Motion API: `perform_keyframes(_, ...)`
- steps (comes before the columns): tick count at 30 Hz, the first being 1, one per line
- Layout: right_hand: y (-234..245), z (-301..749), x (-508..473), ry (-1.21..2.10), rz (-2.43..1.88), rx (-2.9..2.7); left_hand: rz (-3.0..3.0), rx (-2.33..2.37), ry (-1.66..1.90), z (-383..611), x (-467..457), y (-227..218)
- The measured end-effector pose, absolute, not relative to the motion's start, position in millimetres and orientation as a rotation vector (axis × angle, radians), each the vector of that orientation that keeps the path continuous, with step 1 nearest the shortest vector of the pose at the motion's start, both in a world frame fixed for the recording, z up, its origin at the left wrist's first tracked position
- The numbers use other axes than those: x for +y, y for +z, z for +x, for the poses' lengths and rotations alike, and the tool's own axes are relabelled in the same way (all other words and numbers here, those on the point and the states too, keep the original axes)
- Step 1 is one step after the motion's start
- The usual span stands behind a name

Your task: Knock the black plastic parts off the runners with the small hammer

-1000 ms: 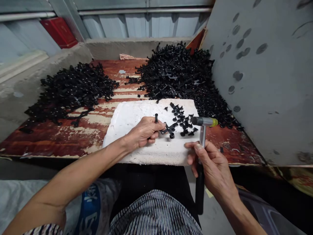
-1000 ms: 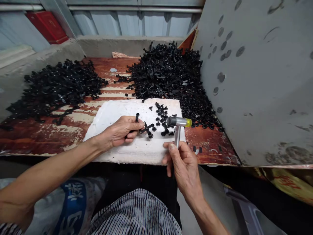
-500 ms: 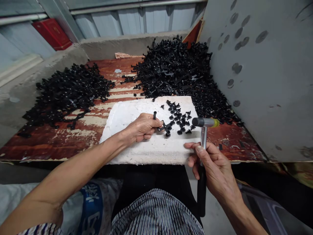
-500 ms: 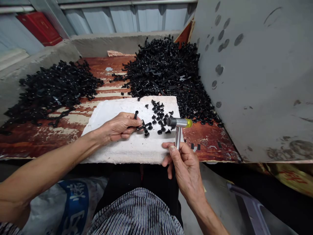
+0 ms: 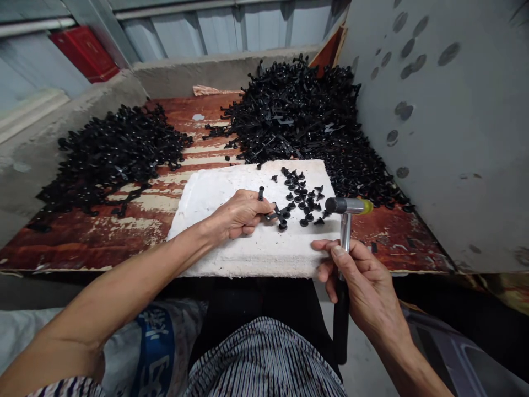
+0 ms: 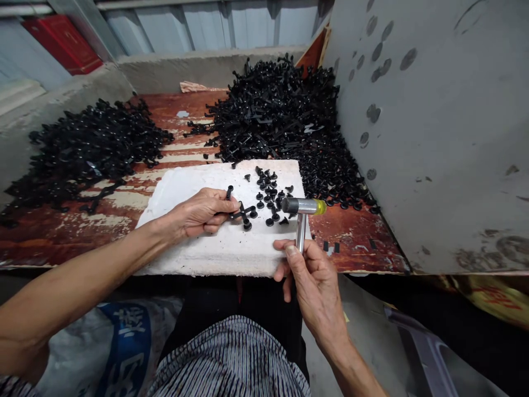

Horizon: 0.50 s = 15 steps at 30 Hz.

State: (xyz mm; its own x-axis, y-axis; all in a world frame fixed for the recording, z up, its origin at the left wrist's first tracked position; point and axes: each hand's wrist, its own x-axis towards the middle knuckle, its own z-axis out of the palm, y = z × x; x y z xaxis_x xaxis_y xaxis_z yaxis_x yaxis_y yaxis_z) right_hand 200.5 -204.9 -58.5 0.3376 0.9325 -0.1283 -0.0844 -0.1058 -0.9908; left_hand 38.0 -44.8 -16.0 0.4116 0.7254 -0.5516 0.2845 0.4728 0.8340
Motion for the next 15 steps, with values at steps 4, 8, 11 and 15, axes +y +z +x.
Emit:
perform_keyframes(4,-59,200,-205,1.058,-1.392,-0.838,1.099,1.155,0.362,38,-43,-20)
perform_keyframes(8,-59,200,-205,1.06,-1.402,-0.842,1.148,1.186,0.334,40,-44,-16)
perform_keyframes(11,-57,203,-204,1.073,-1.412,-0.877,1.222,1.251,0.315,43,-47,-7)
perform_keyframes(15,-51,212,-203,1.088,-1.458,-0.976,1.292,1.284,0.301,47,-47,1)
